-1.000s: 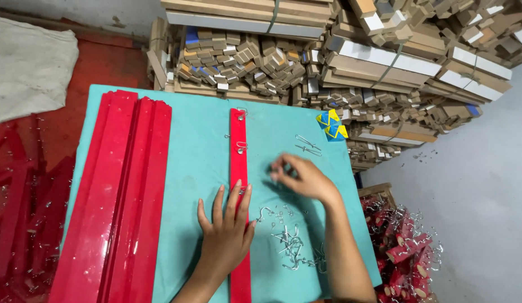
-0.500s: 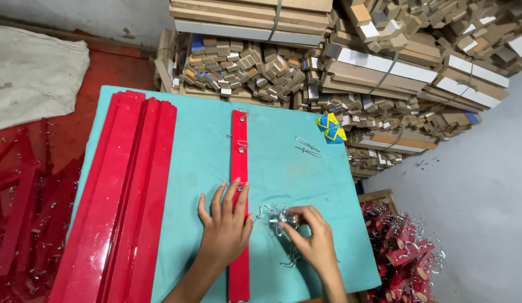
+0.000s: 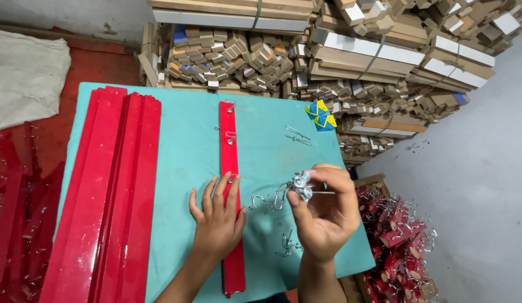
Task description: The person assembles red plastic hangers by inserting metal hooks and nails into pre-drilled holes. They work one hanger at a time, securing each hook with a nail, then place the finished hanger into a cardboard box.
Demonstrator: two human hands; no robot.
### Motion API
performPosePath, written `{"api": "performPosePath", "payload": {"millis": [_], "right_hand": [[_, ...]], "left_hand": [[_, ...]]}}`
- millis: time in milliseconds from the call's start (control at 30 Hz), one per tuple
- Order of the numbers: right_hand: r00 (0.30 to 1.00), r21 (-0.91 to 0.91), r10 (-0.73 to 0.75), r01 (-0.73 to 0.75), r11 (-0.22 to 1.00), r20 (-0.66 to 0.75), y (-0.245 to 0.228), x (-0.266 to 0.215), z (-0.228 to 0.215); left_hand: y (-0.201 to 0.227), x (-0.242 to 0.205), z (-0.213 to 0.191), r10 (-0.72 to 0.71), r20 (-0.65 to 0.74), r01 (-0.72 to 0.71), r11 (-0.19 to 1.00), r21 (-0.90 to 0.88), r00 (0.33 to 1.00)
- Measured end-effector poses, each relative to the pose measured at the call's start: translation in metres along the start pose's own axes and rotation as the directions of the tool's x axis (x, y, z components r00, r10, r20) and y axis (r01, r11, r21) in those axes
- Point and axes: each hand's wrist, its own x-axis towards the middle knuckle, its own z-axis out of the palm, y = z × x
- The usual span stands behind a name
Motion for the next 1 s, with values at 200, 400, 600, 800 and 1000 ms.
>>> {"api": "performPosePath", "payload": {"millis": [200,400,600,800,1000], "right_hand": [[0.969,0.015,0.185,-0.190,0.982,0.166,0.031,-0.028,-0.005],[0.916,-0.182,0.304,-0.262,0.948,0.263,0.064,-0.054,-0.002],[0.887,-0.234,0.375,-0.318,0.919,0.269,0.081,-0.069,-0.004],[0.926,-0.260,0.303,-0.243,0.934,0.224,0.097,-0.081,-0.012],[0.862,-0.217,0.417,-0.366,0.905,0.287,0.101,-0.081,-0.015]], "left_hand": [[0.003,0.005,-0.011,0.004,-0.034,-0.005,1.000,-0.027,0.999],[0.005,0.010,-0.020,0.041,-0.041,-0.042,0.999,-0.021,0.998],[0.006,0.008,-0.018,0.037,-0.034,-0.039,0.998,-0.056,0.999],[0.005,0.007,-0.018,0.060,-0.005,-0.061,0.998,-0.021,0.998],[0.005,0.005,-0.016,0.081,-0.004,-0.081,0.995,-0.054,0.997]]}}
